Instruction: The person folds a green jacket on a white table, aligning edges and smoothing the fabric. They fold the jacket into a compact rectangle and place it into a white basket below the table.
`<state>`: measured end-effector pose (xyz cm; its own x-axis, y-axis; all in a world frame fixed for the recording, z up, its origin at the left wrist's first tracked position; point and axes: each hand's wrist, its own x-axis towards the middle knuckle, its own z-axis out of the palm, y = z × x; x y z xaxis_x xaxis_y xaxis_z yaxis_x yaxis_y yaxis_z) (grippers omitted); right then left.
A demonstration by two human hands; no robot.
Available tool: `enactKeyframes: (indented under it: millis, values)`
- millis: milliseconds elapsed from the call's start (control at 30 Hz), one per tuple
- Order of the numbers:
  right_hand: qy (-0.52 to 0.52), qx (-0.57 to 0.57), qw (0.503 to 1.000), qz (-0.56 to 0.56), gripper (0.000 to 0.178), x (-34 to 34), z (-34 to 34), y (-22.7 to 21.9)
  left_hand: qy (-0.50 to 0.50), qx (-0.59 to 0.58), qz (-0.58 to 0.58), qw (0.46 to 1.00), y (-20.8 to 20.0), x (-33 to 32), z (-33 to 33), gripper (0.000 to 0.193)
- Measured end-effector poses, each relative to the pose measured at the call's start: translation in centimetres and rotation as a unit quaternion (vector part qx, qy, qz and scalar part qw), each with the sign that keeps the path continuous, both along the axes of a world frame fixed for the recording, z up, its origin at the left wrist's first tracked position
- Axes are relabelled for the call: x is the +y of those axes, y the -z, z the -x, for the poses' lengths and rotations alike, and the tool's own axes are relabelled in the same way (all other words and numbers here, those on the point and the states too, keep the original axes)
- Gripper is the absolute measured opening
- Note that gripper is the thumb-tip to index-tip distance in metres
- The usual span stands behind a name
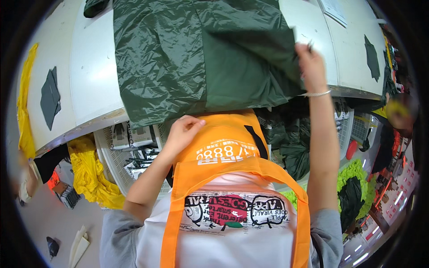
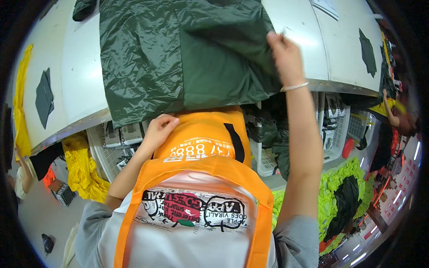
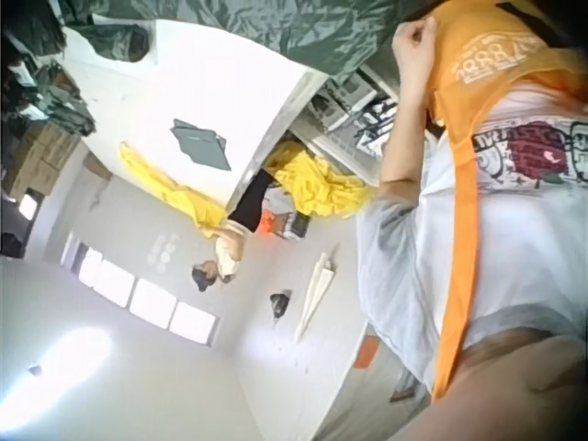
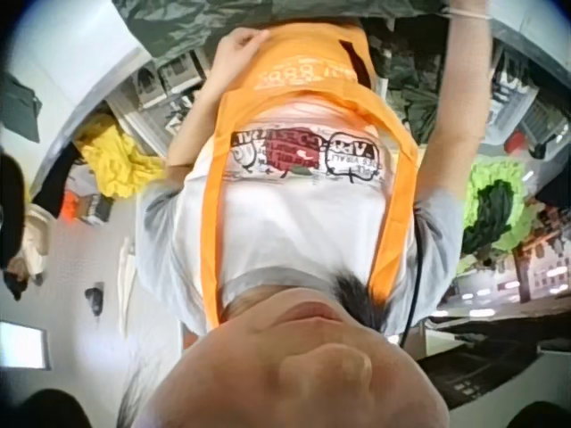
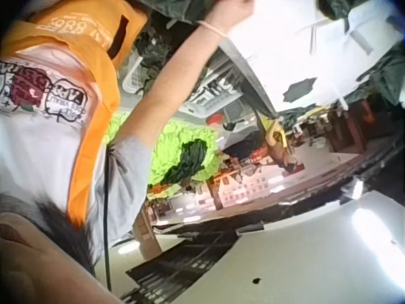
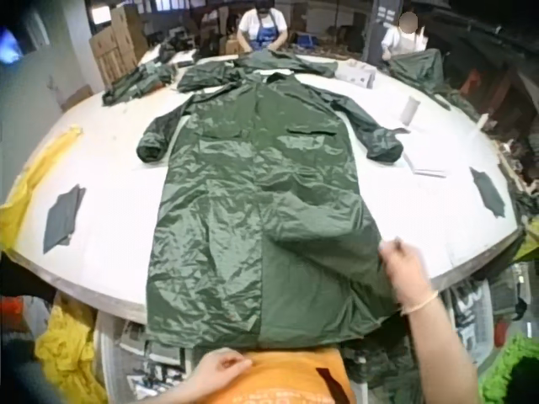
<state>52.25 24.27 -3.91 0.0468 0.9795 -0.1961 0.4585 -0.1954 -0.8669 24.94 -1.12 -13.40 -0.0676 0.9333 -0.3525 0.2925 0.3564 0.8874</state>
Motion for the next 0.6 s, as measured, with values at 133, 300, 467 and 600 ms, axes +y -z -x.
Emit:
enactKeyframes:
  millis: [133,300,467,600]
  values:
    - [-0.088,-0.073,0.957,-0.266,0.031,8.6,-2.1,-5.3,-0.128,-0.195,0.226,0.946,2.1,-1.5,0.0,0.044]
    - [-0.008,-0.089,0.985,-0.146,0.024,11.3,-2.3,-11.0,-0.228,-0.271,0.231,0.906,3.7,-1.3,0.7,0.035]
    - [-0.044,-0.019,0.987,-0.156,0.029,11.8,-5.2,-9.6,-0.181,-0.296,0.202,0.916,2.9,-0.1,-0.4,0.032]
    - [-0.187,-0.162,0.968,-0.047,0.026,3.9,1.2,-7.6,-0.227,-0.309,0.148,0.912,1.8,0.5,-0.5,0.031]
